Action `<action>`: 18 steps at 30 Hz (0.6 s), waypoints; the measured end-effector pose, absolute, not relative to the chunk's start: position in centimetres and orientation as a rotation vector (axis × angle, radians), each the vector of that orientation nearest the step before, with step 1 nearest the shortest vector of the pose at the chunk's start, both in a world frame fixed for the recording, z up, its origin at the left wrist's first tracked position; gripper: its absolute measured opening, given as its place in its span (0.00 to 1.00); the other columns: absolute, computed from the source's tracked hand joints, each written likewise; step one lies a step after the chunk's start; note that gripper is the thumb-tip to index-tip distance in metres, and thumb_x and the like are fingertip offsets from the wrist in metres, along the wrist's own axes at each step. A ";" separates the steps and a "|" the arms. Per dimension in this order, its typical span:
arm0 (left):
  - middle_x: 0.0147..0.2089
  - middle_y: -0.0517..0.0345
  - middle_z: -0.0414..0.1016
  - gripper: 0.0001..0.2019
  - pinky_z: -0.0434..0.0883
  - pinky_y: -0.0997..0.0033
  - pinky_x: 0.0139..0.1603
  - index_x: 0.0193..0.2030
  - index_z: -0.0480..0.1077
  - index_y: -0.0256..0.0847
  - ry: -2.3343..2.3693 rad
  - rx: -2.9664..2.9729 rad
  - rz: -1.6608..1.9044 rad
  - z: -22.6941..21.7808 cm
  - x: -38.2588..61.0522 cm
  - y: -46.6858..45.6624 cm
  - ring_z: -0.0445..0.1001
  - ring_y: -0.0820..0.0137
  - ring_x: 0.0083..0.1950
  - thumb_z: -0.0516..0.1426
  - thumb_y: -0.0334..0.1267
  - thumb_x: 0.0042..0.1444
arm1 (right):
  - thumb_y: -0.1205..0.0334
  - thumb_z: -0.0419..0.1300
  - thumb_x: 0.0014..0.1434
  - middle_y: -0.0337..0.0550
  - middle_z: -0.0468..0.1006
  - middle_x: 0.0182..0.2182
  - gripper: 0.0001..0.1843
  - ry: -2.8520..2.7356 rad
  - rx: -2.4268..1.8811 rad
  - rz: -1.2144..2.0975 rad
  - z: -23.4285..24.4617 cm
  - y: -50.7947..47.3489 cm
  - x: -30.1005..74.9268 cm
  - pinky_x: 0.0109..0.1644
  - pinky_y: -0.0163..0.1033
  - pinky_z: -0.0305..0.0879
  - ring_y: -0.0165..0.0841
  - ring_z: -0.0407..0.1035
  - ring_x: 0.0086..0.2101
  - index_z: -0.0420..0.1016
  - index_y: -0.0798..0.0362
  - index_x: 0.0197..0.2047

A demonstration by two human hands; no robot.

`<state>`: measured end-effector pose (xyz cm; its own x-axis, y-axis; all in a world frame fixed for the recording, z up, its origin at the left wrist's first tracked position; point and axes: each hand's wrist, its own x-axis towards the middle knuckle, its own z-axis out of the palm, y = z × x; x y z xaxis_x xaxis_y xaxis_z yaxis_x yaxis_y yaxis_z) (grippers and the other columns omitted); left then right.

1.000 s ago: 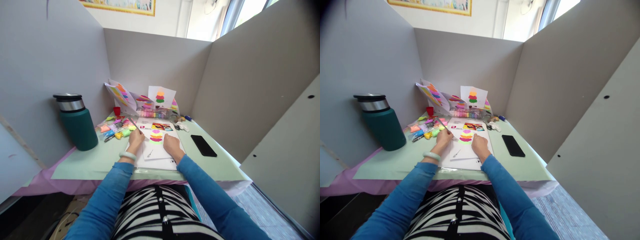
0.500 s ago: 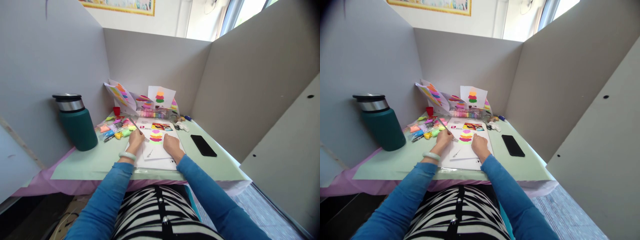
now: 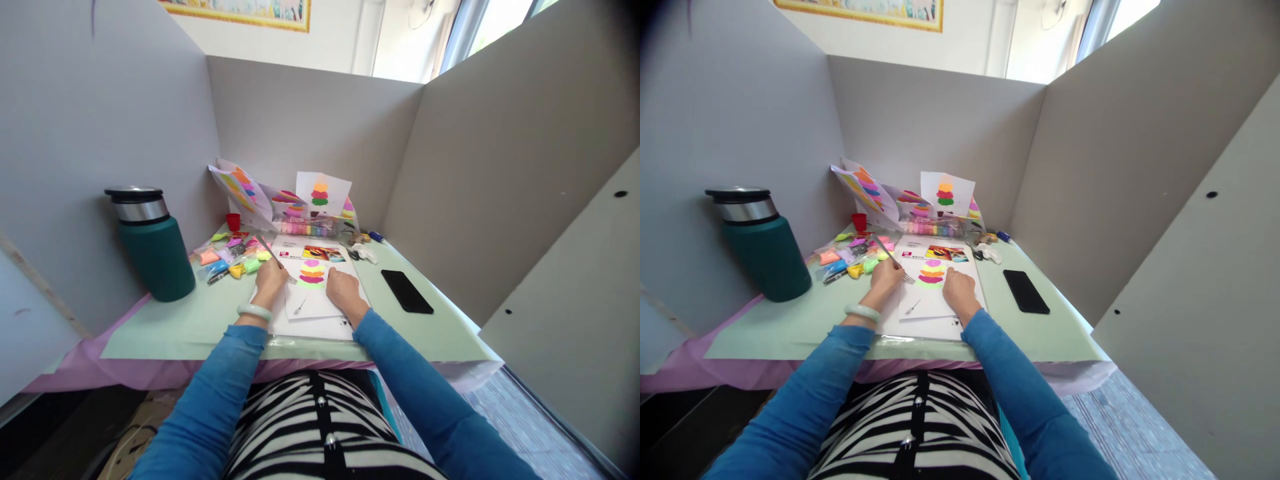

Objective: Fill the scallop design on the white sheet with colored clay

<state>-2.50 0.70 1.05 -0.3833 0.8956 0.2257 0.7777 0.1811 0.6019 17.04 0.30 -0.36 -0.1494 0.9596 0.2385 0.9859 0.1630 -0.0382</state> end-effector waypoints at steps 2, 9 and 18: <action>0.41 0.45 0.79 0.06 0.69 0.67 0.39 0.35 0.73 0.39 2.273 1.641 0.990 1.1 -2.5 0.7 0.77 0.57 0.44 0.58 0.34 0.50 | 0.72 0.47 0.61 0.55 0.79 0.39 0.16 -2.229 -1.904 -0.177 -0.4 0.4 17.0 0.44 0.40 0.64 0.40 0.75 0.44 0.66 0.57 0.50; 0.41 0.45 0.79 0.05 0.69 0.67 0.39 0.35 0.73 0.39 2.239 1.671 0.950 1.3 -2.4 0.4 0.77 0.57 0.44 0.58 0.34 0.50 | 0.72 0.46 0.61 0.54 0.79 0.39 0.17 -2.233 -1.917 -0.176 -0.4 0.5 17.1 0.44 0.41 0.64 0.40 0.74 0.44 0.66 0.57 0.52; 0.41 0.46 0.79 0.05 0.68 0.68 0.38 0.35 0.72 0.40 2.259 1.674 0.935 1.3 -2.3 0.3 0.77 0.58 0.44 0.57 0.34 0.50 | 0.72 0.47 0.61 0.53 0.79 0.38 0.16 -2.220 -1.885 -0.178 -0.6 0.5 17.1 0.43 0.41 0.64 0.40 0.75 0.43 0.66 0.56 0.50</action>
<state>-2.34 0.32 1.33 -0.3507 0.9106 0.2185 0.7985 0.1689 0.5778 17.14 0.50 -0.57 -0.1505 0.9573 0.2469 0.9844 0.1682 -0.0519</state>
